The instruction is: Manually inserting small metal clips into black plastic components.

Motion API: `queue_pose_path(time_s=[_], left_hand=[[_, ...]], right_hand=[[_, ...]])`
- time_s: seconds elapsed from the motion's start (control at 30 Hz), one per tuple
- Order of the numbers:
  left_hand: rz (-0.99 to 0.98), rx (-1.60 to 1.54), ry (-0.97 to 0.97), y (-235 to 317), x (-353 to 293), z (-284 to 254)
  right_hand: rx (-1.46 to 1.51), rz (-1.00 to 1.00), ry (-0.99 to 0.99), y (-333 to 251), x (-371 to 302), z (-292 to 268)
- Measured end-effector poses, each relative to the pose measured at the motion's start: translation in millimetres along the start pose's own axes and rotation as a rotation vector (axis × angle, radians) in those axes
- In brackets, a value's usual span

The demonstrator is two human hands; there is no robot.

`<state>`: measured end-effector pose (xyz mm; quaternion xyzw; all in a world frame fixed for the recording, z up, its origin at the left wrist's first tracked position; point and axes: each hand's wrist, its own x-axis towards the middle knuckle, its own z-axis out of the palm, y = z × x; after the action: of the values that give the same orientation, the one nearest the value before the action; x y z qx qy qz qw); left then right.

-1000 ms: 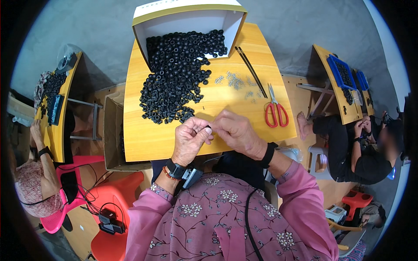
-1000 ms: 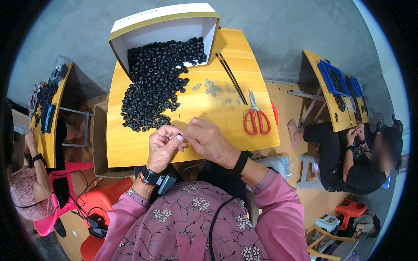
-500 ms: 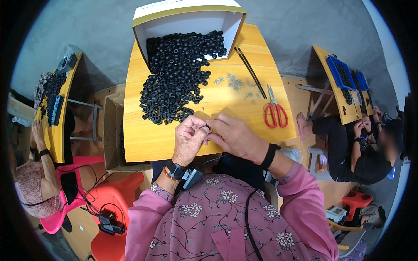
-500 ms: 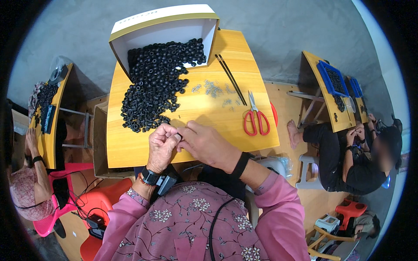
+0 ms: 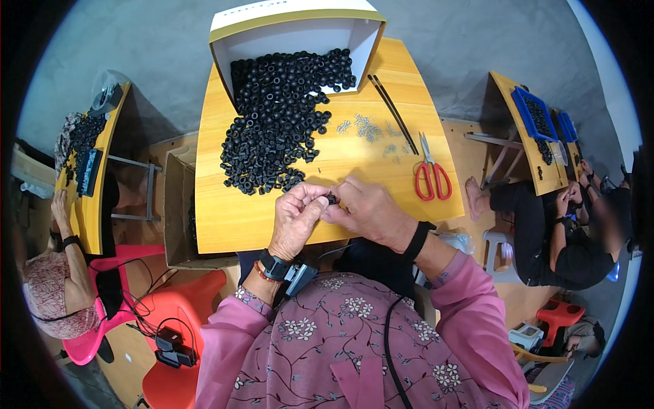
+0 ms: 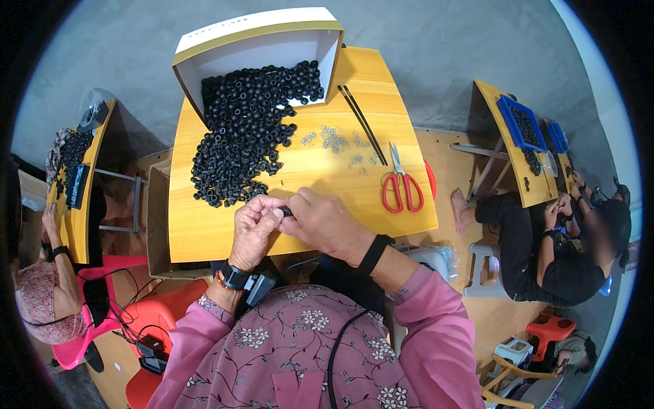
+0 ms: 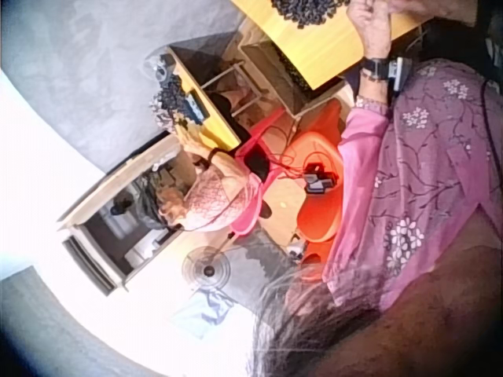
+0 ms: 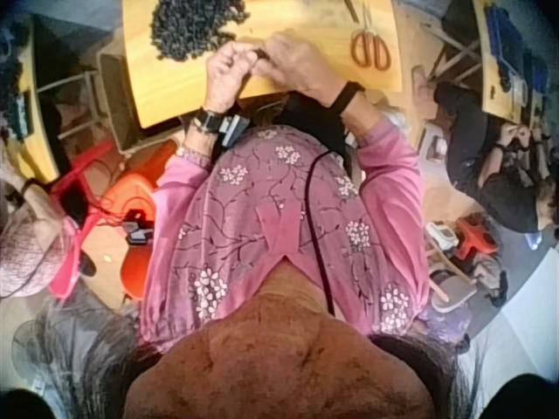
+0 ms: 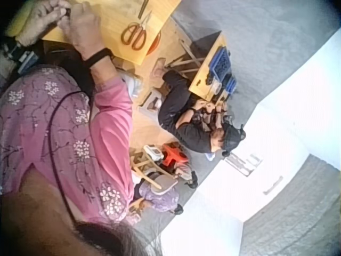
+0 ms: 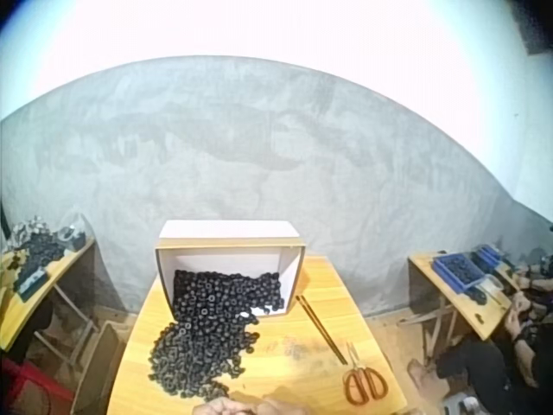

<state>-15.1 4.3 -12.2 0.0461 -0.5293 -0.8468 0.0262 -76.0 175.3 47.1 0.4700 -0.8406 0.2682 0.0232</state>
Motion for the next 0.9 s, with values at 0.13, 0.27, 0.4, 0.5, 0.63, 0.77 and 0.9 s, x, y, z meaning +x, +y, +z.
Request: queue_pose_path(time_s=[0.13, 0.27, 0.4, 0.5, 0.63, 0.77, 0.9], left_hand=[[-0.02, 0.088, -0.056, 2.6, -1.6, -0.2], [-0.007, 0.11, -0.082, -0.7, 0.9, -3.4], [0.006, 0.137, -0.056, -0.8, -0.5, -0.4], [-0.001, 0.215, -0.046, 1.3, -2.2, 2.3], [-0.011, 0.241, -0.042, 2.3, -3.0, 4.2], [-0.011, 0.256, -0.043, 1.6, -2.9, 3.7], [0.015, 0.227, -0.053, 2.3, -4.5, 5.2]], right_hand=[[-0.002, -0.043, 0.021, 1.8, 3.0, -5.2], [0.031, -0.087, 0.012, 0.6, 4.7, -5.8], [0.046, -0.091, 0.008, 5.4, 2.4, 0.4], [0.016, -0.081, 0.022, 7.1, 0.3, 4.0], [0.008, -0.13, 0.024, 7.9, 1.6, 2.4], [0.018, -0.142, 0.032, 6.5, 1.8, 3.2], [0.035, -0.118, 0.034, 6.6, 2.3, 4.0]])
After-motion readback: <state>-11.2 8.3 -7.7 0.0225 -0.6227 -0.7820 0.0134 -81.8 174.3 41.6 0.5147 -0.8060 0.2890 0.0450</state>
